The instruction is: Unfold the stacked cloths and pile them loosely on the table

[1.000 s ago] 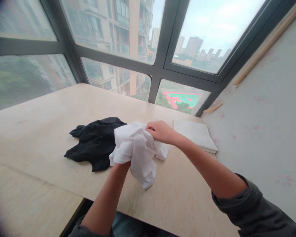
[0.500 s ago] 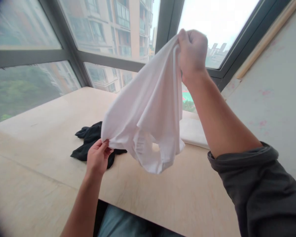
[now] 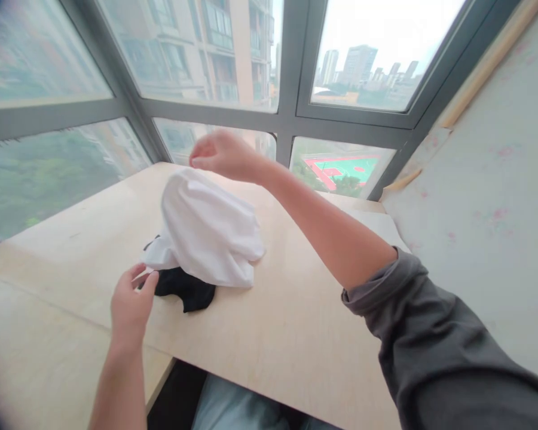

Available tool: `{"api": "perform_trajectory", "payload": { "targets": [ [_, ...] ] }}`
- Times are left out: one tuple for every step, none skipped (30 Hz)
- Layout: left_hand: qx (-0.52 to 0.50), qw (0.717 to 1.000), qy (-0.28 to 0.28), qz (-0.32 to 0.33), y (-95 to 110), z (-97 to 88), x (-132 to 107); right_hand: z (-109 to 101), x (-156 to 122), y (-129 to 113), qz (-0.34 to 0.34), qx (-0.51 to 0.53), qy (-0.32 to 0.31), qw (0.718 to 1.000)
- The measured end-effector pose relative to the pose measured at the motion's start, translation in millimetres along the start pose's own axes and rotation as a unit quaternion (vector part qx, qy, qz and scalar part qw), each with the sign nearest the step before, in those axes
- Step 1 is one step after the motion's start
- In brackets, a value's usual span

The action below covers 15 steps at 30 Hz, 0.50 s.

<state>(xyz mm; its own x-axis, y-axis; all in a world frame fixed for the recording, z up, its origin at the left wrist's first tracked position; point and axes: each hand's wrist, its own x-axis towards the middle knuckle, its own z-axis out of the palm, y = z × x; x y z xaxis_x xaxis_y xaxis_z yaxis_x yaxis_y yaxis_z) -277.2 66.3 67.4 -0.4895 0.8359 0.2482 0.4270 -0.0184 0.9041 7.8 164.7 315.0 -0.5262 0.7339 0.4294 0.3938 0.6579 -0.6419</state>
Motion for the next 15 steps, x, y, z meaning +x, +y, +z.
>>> {"api": "perform_trajectory", "payload": {
  "targets": [
    [0.049,0.999,0.018,0.007,-7,-1.5,-7,5,-18,13,0.032,0.019,-0.006,0.999],
    [0.078,0.996,0.038,0.012,-11,-2.5,-15,7,-37,29,0.064,0.035,0.003,0.997],
    [0.087,0.994,0.057,0.020,-12,-2.8,-24,7,-58,47,0.095,0.043,0.021,0.994],
    [0.081,0.994,0.071,0.031,-9,-2.1,-33,6,-81,68,0.130,0.041,0.035,0.990],
    [0.073,0.993,0.079,0.045,-5,-0.4,-41,3,-106,91,0.166,0.027,0.042,0.985],
    [0.069,0.993,0.080,0.061,0,2.4,-49,-2,-132,115,0.200,-0.007,0.050,0.978],
    [0.068,0.992,0.071,0.080,6,6.6,-56,-9,-160,140,0.238,-0.061,0.063,0.967],
    [0.065,0.991,0.053,0.101,12,12.1,-62,-16,-190,163,0.277,-0.124,0.078,0.950],
    [0.058,0.990,0.029,0.123,17,19.1,-67,-25,-219,184,0.320,-0.187,0.093,0.924],
    [0.047,0.989,-0.004,0.141,21,27.7,-72,-34,-248,202,0.369,-0.255,0.110,0.887],
    [0.036,0.986,-0.042,0.155,25,37.8,-77,-43,-276,216,0.395,-0.282,0.121,0.866],
    [0.026,0.982,-0.083,0.165,27,49.4,-81,-51,-301,227,0.413,-0.304,0.127,0.849],
    [0.020,0.977,-0.127,0.172,29,62.3,-85,-58,-323,234,0.427,-0.320,0.126,0.836],
    [0.018,0.969,-0.173,0.176,31,76.2,-90,-63,-342,239,0.433,-0.328,0.118,0.831],
    [0.018,0.959,-0.221,0.178,33,90.8,-94,-67,-357,243,0.436,-0.335,0.106,0.829]
  ]
}}
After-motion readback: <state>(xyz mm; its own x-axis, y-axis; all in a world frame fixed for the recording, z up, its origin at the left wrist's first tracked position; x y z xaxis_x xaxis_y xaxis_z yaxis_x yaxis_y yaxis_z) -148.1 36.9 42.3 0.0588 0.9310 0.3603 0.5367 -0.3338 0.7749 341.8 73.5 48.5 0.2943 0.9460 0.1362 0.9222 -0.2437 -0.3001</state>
